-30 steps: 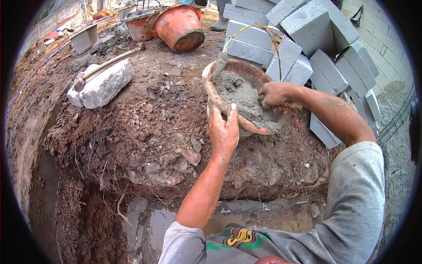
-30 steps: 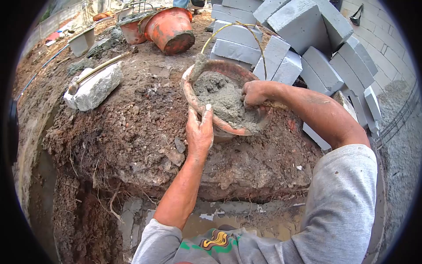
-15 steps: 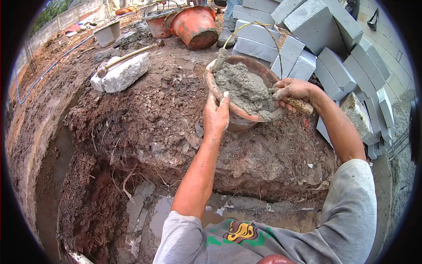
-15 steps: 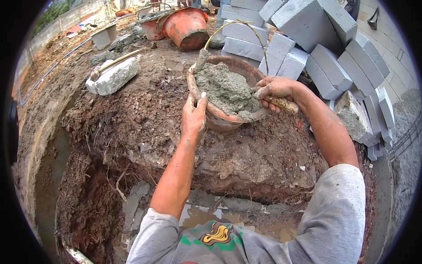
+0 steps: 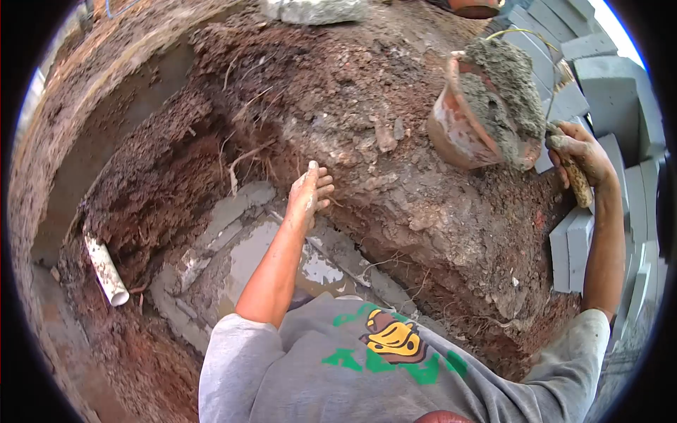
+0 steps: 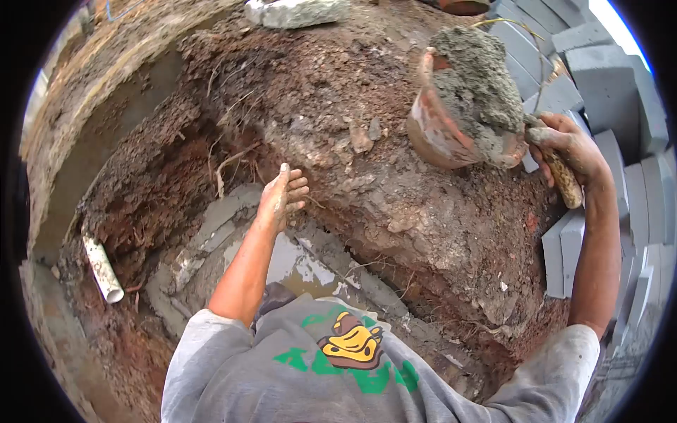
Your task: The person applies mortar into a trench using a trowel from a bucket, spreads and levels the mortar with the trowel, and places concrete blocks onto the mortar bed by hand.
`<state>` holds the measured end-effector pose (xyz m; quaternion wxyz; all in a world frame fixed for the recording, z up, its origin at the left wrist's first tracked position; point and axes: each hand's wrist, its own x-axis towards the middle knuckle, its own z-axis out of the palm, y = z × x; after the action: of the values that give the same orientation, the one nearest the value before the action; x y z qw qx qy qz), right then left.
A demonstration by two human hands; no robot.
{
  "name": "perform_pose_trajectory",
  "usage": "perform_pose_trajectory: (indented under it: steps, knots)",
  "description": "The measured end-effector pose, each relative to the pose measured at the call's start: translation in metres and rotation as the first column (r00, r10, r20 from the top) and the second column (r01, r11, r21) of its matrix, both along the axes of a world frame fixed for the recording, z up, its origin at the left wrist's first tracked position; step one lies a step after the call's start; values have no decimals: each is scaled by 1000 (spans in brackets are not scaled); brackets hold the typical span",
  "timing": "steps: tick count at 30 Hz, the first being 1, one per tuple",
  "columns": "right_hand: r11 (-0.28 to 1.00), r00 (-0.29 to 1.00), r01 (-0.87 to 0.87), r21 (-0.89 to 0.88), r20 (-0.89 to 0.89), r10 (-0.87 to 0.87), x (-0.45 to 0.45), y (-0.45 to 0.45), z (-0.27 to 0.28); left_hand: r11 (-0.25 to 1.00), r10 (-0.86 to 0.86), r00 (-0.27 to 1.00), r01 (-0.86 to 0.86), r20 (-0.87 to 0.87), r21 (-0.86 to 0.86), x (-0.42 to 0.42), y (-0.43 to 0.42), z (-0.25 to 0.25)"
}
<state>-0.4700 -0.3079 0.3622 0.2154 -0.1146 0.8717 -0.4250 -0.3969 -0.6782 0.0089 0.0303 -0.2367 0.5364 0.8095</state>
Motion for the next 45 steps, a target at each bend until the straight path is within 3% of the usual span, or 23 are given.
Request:
perform_pose_trajectory:
  steps: [6, 8, 14, 18, 19, 22, 23, 24, 26, 27, 30, 32, 35, 38, 41, 45]
  knots:
    - [969, 974, -222, -104, 29, 226, 34, -127, -109, 935, 341, 917, -354, 207, 29, 124, -71, -94]
    - [964, 957, -226, -143, 151, 247, 54, -179, -159, 873, 465, 847, -487, 260, 25, 164, -97, -127]
    - [801, 635, -588, -113, 548, 544, 87, -347, -339, 618, 689, 529, -786, 495, -19, 303, -136, -210]
    - [656, 528, -753, -54, 544, 652, 98, -460, -487, 423, 728, 332, -906, 599, -13, 351, -150, -275]
    - [652, 530, -756, -57, 531, 661, 101, -489, -520, 360, 734, 289, -933, 615, 8, 353, -156, -300]
    - [588, 543, -790, -173, 248, 802, 98, -571, -642, 131, 746, 200, -979, 635, 154, 335, -200, -386]
    - [451, 457, -889, 78, 216, 863, 88, -602, -660, 51, 751, 180, -975, 635, 216, 323, -216, -414]
    - [452, 466, -885, 113, 169, 869, 94, -635, -665, -10, 754, 155, -969, 638, 248, 310, -234, -437]
    - [345, 319, -918, 193, -154, 935, 86, -680, -732, -123, 767, 109, -942, 633, 313, 280, -287, -484]
    - [334, 315, -900, 279, -113, 942, 89, -704, -741, -142, 789, 102, -929, 606, 341, 270, -310, -506]
    - [282, 92, -835, 472, -387, 918, 96, -750, -799, -246, 816, 32, -884, 577, 397, 237, -384, -547]
    - [235, -12, -780, 580, -389, 921, 106, -772, -853, -342, 803, -24, -837, 596, 427, 222, -414, -558]
    - [190, -57, -735, 651, -339, 939, 109, -778, -874, -323, 844, 10, -788, 536, 524, 214, -432, -596]
    - [185, -34, -742, 645, -311, 950, 101, -772, -867, -336, 812, 0, -818, 584, 466, 212, -442, -580]
    - [269, 37, -728, 631, -355, 934, 91, -755, -867, -223, 839, 85, -847, 538, 482, 214, -435, -578]
    - [318, 83, -684, 656, -364, 928, 69, -733, -857, -86, 831, 145, -920, 537, 381, 215, -427, -575]
